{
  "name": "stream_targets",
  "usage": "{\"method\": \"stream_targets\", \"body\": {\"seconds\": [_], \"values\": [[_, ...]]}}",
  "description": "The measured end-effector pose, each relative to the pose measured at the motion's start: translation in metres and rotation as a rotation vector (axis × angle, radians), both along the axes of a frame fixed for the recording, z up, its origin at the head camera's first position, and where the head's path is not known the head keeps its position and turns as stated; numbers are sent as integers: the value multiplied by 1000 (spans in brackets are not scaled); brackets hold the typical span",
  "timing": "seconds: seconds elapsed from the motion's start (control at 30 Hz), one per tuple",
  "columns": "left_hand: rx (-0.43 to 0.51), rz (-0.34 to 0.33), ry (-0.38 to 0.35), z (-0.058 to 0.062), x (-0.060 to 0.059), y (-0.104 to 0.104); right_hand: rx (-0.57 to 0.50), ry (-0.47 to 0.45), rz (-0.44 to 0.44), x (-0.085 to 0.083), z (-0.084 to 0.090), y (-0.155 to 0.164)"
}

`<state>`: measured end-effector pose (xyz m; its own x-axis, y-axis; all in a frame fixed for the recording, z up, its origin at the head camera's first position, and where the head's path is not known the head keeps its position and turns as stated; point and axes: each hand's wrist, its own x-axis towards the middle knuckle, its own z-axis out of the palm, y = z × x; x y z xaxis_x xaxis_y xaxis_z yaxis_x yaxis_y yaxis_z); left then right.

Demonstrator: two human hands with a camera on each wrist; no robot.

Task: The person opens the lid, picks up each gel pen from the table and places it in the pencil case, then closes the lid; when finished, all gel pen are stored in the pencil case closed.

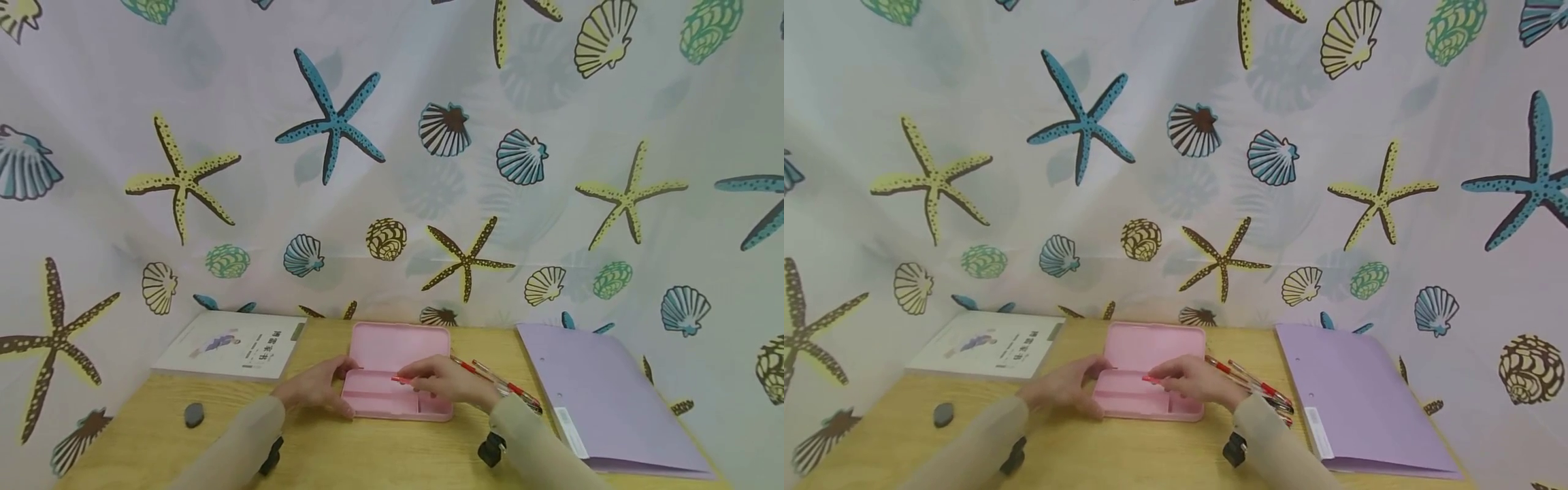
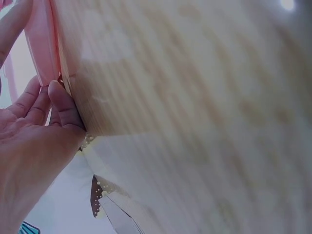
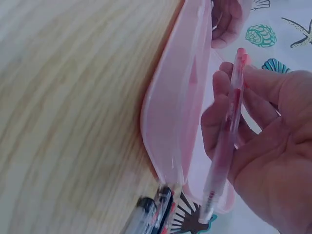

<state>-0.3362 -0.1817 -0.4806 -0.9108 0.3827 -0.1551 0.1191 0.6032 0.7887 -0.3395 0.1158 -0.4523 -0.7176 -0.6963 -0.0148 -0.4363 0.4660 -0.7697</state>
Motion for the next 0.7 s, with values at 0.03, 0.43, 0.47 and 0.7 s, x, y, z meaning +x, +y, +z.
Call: {"method": "stream_targets", "body": {"seconds": [0.03, 0.43, 0.47, 0.7], "values": [[3, 3, -4, 0, 0, 0, 3, 20, 2, -2, -2, -3], [-4, -14, 8, -1, -3, 2, 36, 186, 1, -10, -12, -25], [-2, -16, 8, -1, -4, 2, 43, 199, -8, -11, -13, -27], [-14, 0, 1, -2, -1, 1, 42, 259, -64, -12, -13, -42]]}}
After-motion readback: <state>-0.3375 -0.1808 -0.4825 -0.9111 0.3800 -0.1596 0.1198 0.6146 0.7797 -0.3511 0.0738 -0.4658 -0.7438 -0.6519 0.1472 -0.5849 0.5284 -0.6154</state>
